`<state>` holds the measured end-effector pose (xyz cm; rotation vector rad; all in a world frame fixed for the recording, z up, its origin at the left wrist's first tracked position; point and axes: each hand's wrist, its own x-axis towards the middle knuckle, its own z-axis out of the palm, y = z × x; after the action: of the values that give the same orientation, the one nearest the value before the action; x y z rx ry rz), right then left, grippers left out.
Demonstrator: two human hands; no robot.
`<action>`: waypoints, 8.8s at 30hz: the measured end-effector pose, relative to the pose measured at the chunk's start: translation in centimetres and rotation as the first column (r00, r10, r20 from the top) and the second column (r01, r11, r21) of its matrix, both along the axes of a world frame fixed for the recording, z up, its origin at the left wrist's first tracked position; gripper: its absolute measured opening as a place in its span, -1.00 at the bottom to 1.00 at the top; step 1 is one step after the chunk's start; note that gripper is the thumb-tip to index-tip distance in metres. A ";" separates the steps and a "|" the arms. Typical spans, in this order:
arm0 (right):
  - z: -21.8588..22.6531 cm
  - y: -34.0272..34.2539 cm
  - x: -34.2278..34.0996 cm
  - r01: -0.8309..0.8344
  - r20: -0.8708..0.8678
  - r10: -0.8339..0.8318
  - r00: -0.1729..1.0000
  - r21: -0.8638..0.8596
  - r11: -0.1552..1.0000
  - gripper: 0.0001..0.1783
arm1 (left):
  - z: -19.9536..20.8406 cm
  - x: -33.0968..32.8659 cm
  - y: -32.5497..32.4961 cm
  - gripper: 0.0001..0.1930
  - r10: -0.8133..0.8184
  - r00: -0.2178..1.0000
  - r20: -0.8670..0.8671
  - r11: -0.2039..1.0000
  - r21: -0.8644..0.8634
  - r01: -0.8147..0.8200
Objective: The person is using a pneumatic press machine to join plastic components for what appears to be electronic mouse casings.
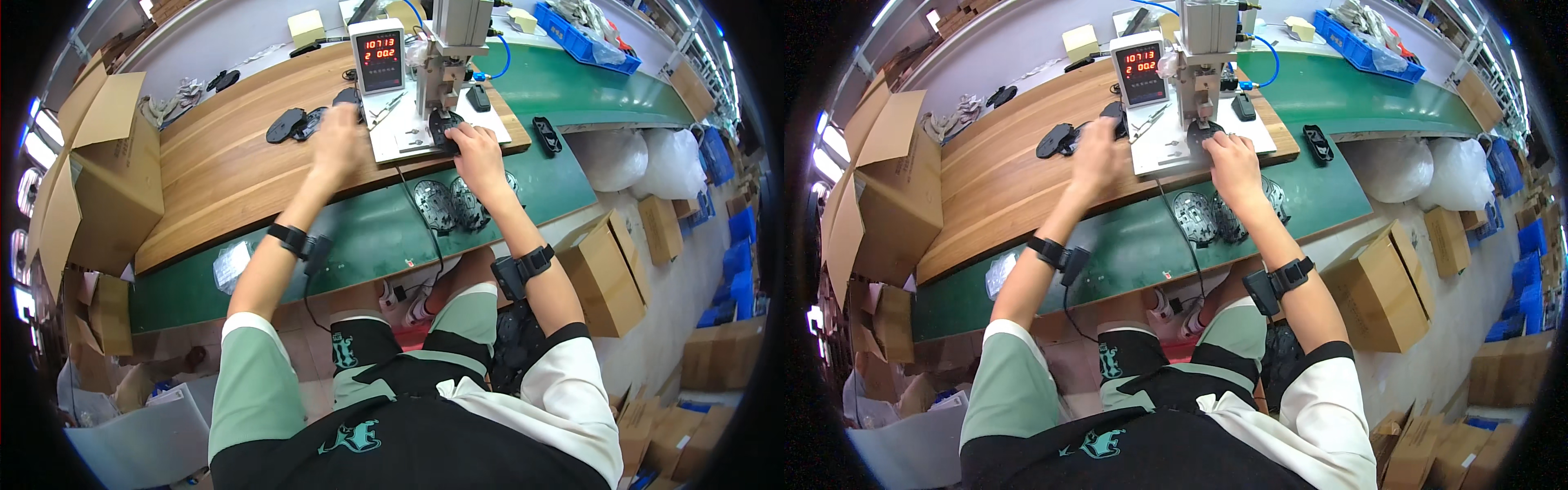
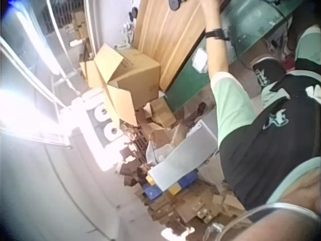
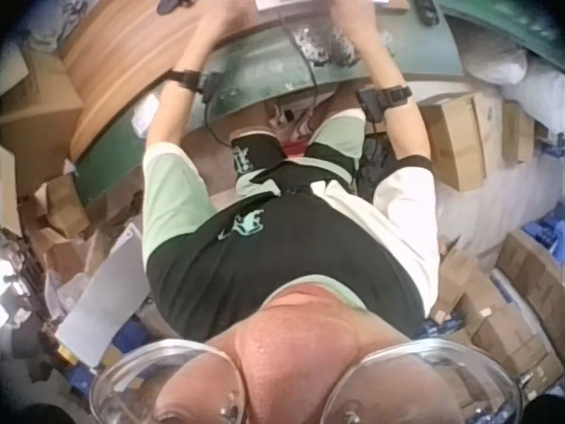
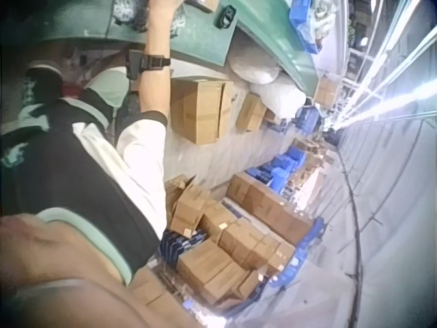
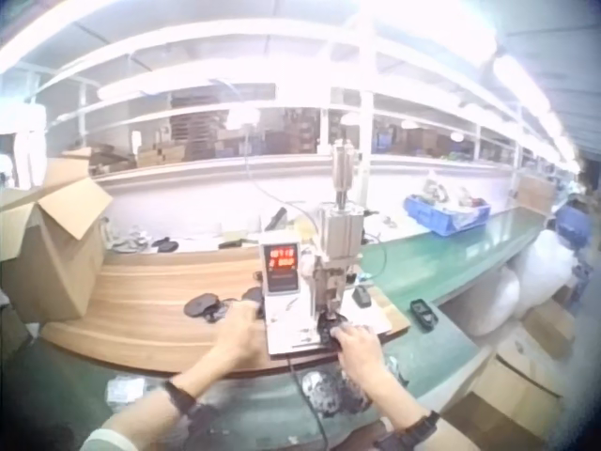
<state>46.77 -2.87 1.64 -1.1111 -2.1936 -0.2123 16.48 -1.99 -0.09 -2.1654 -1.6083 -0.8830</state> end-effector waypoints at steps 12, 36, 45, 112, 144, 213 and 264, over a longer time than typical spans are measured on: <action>-0.4 0.2 0.4 0.016 0.001 -0.016 1.000 0.006 1.000 -0.58 | -1.6 -5.9 -8.2 -0.56 -0.131 0.971 0.202 0.891 -0.405 0.205; -0.5 0.2 0.0 0.048 0.037 -0.048 0.998 0.017 0.999 -0.77 | 1.2 0.1 -11.1 -0.58 0.005 0.995 -0.097 0.998 -0.069 -0.012; 0.4 0.4 0.2 0.080 0.073 -0.083 0.994 0.044 0.996 -0.76 | 2.2 8.0 -7.9 -0.54 -0.221 0.974 -0.041 0.975 -0.009 0.221; 0.8 -0.1 1.0 0.004 0.134 0.000 0.991 -0.030 1.000 -0.58 | -4.6 -10.3 -1.3 -0.26 0.394 0.904 0.168 0.886 -0.330 -0.325; 1.4 -0.5 -0.2 0.038 0.115 -0.021 0.993 -0.151 0.988 -0.47 | -3.9 -8.4 -4.2 -0.49 -0.099 0.820 0.564 0.989 -0.037 0.144; -2.1 -6.3 2.2 0.075 -0.320 -0.090 0.943 -0.060 0.995 -0.29 | 1.1 15.5 -1.5 -0.52 -0.272 0.936 -0.221 0.961 -0.021 0.275; 1.5 0.2 0.2 -0.021 0.075 0.030 0.997 -0.109 0.994 -0.57 | -3.4 -5.2 -3.1 -0.46 -0.054 0.812 0.581 0.944 0.294 -0.147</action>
<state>47.00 -2.70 3.10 -1.1504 -2.3098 -0.1279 11.24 -5.08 -3.51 -1.6948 -1.5916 -1.7930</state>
